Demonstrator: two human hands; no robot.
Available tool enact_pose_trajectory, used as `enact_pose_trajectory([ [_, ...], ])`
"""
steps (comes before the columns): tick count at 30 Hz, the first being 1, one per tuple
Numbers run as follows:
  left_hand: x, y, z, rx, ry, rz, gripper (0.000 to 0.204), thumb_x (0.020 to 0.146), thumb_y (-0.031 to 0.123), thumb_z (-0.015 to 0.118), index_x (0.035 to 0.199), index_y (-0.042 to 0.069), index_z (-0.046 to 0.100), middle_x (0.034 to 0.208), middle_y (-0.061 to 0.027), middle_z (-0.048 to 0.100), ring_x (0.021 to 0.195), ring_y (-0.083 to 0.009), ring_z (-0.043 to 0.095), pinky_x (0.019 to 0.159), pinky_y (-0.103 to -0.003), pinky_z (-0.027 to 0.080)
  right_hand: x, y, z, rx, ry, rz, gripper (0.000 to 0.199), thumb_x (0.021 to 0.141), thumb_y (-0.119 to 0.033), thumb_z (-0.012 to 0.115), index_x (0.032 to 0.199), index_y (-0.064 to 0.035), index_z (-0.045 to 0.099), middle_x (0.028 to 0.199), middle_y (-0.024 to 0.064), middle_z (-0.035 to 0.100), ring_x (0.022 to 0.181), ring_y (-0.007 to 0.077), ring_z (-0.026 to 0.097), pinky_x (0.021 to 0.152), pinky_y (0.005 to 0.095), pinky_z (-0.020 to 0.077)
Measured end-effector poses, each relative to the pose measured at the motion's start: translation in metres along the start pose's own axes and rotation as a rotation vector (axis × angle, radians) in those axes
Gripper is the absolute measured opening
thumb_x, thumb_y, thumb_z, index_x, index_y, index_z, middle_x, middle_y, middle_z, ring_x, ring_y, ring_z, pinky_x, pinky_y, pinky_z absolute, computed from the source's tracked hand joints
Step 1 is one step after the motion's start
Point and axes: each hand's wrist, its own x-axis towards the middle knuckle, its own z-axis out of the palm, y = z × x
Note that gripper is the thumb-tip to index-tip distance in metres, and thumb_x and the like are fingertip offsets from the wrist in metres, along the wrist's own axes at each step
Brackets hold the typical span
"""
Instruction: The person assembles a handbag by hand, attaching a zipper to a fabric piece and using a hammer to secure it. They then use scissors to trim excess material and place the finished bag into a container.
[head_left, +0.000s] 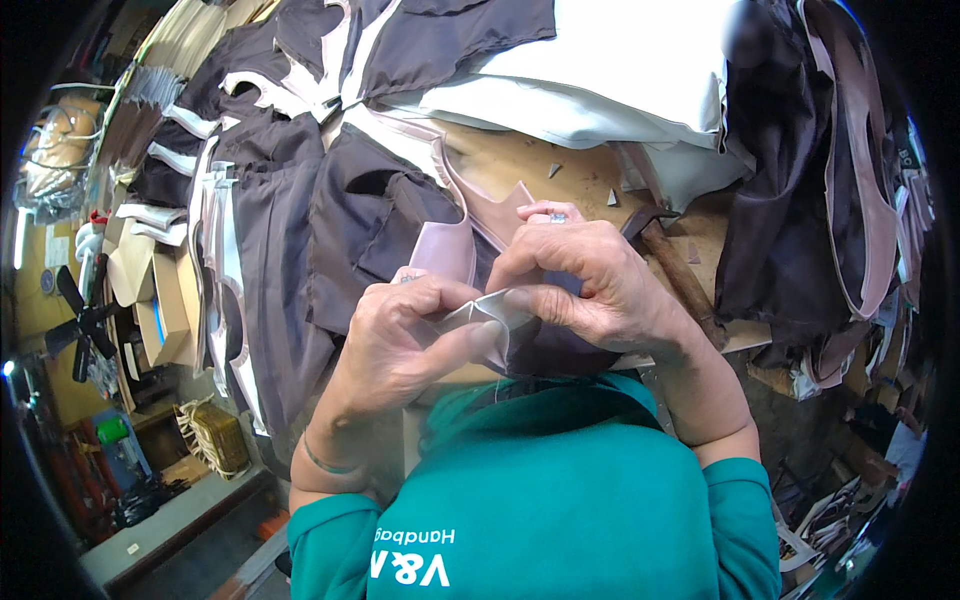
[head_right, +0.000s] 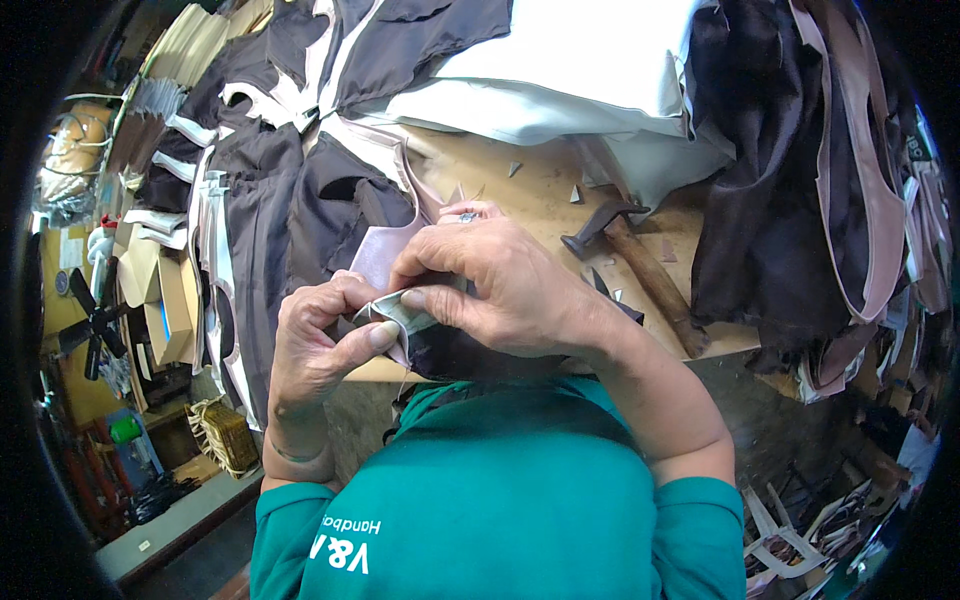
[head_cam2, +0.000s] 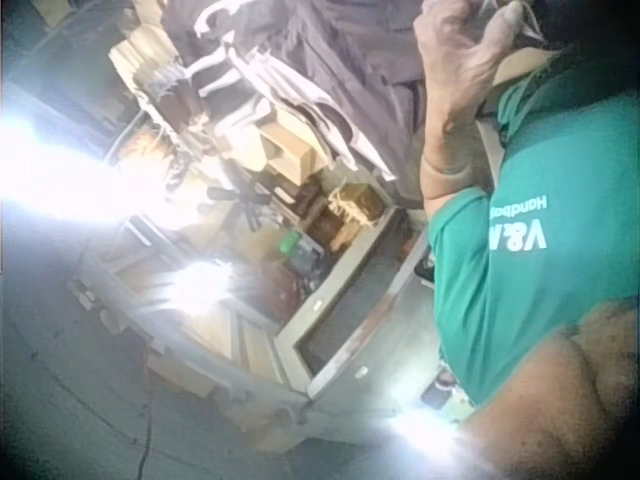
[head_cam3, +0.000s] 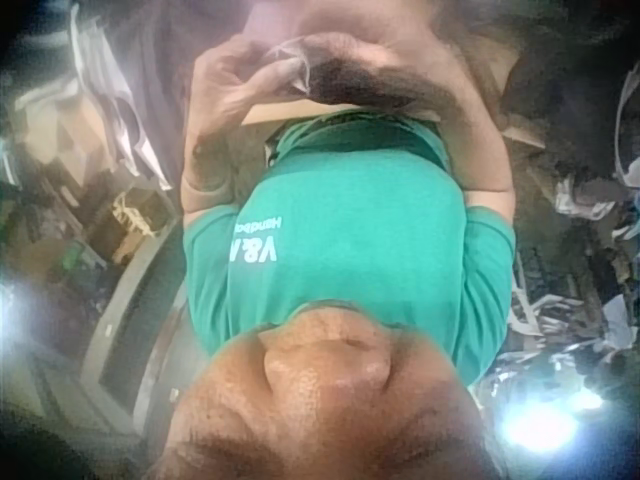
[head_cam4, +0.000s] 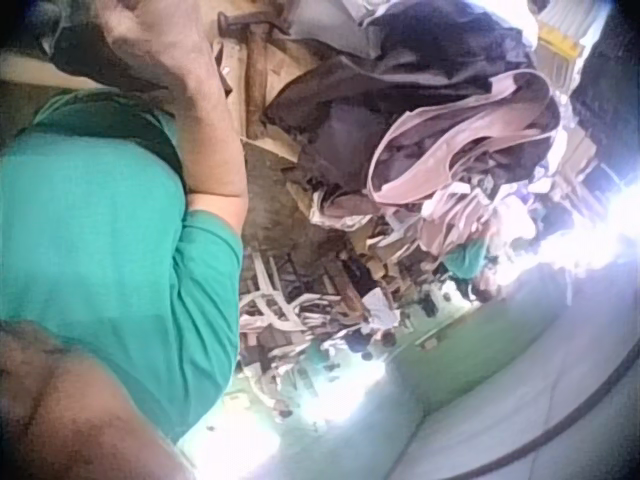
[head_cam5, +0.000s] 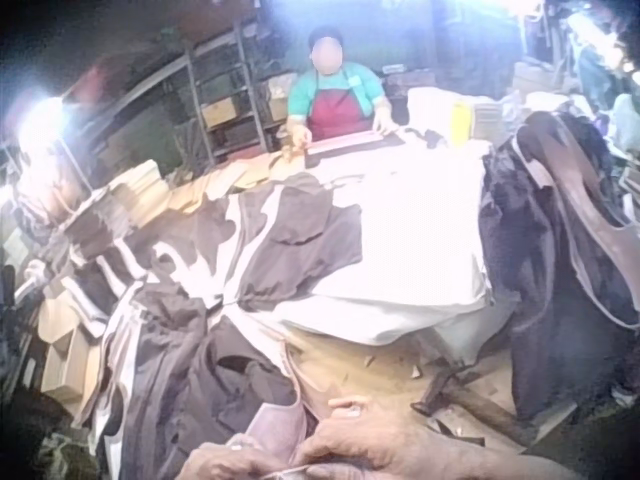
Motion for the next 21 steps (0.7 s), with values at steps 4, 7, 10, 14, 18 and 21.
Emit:
enact_pose_trajectory([
  [4, 0.001, -0.005, -0.001, 0.01, 0.008, -0.022, 0.016, 0.07, 0.011, 0.069, 0.079, -0.001, 0.064, 0.071, -0.0071, 0.063, 0.067, -0.0145, 0.056, 0.062, -0.026, 0.043, 0.001, -0.003, 0.005, -0.071, 0.079, 0.02, 0.006, 0.077, -0.008, 0.062, 0.079, -0.0026, 0.061, 0.07, 0.0071, 0.059, 0.066, 0.0212, 0.056, 0.066, 0.0308, 0.0404],
  [7, 0.003, -0.012, 0.003, 0.048, 0.037, 0.041, 0.015, 0.07, 0.011, 0.069, 0.077, -0.001, 0.063, 0.069, -0.0074, 0.062, 0.066, -0.0139, 0.055, 0.062, -0.026, 0.043, -0.001, -0.001, 0.008, -0.058, 0.1, 0.043, 0.006, 0.076, -0.008, 0.062, 0.079, -0.003, 0.062, 0.07, 0.0066, 0.059, 0.064, 0.0206, 0.055, 0.065, 0.0304, 0.0392],
  [10, 0.003, -0.019, 0.004, 0.002, 0.033, 0.073, 0.013, 0.071, 0.011, 0.067, 0.073, -0.001, 0.062, 0.065, -0.0079, 0.06, 0.061, -0.0134, 0.054, 0.059, -0.025, 0.042, -0.001, 0.001, 0.01, -0.051, 0.091, 0.038, 0.005, 0.076, -0.007, 0.061, 0.079, -0.0035, 0.061, 0.069, 0.0064, 0.059, 0.061, 0.0202, 0.054, 0.065, 0.0296, 0.0375],
  [14, 0.001, -0.019, 0.011, -0.15, 0.083, -0.053, 0.015, 0.077, 0.011, 0.061, 0.069, -0.002, 0.06, 0.058, -0.007, 0.057, 0.053, -0.0103, 0.05, 0.052, -0.023, 0.039, -0.003, 0.003, 0.011, -0.11, 0.085, 0.029, 0.004, 0.076, -0.006, 0.06, 0.079, -0.004, 0.061, 0.068, 0.006, 0.059, 0.059, 0.0196, 0.052, 0.065, 0.0291, 0.0355],
  [18, 0.007, -0.019, 0.013, -0.241, 0.058, -0.075, 0.024, 0.085, 0.011, 0.053, 0.065, -0.002, 0.058, 0.054, -0.0009, 0.053, 0.053, -0.0048, 0.044, 0.048, -0.022, 0.035, -0.002, 0.001, 0.013, -0.033, 0.114, 0.082, 0.006, 0.075, -0.005, 0.06, 0.08, -0.0023, 0.061, 0.069, 0.0088, 0.059, 0.063, 0.0231, 0.055, 0.064, 0.0315, 0.0394],
  [21, 0.008, -0.022, 0.015, -0.343, 0.108, -0.123, 0.025, 0.086, 0.012, 0.053, 0.066, -0.003, 0.058, 0.055, 0.0006, 0.052, 0.054, -0.0034, 0.043, 0.048, -0.021, 0.034, -0.003, 0.005, 0.015, 0.0, 0.108, 0.103, 0.008, 0.074, -0.003, 0.06, 0.082, -0.0001, 0.059, 0.072, 0.0142, 0.059, 0.068, 0.0284, 0.059, 0.062, 0.0356, 0.0438],
])
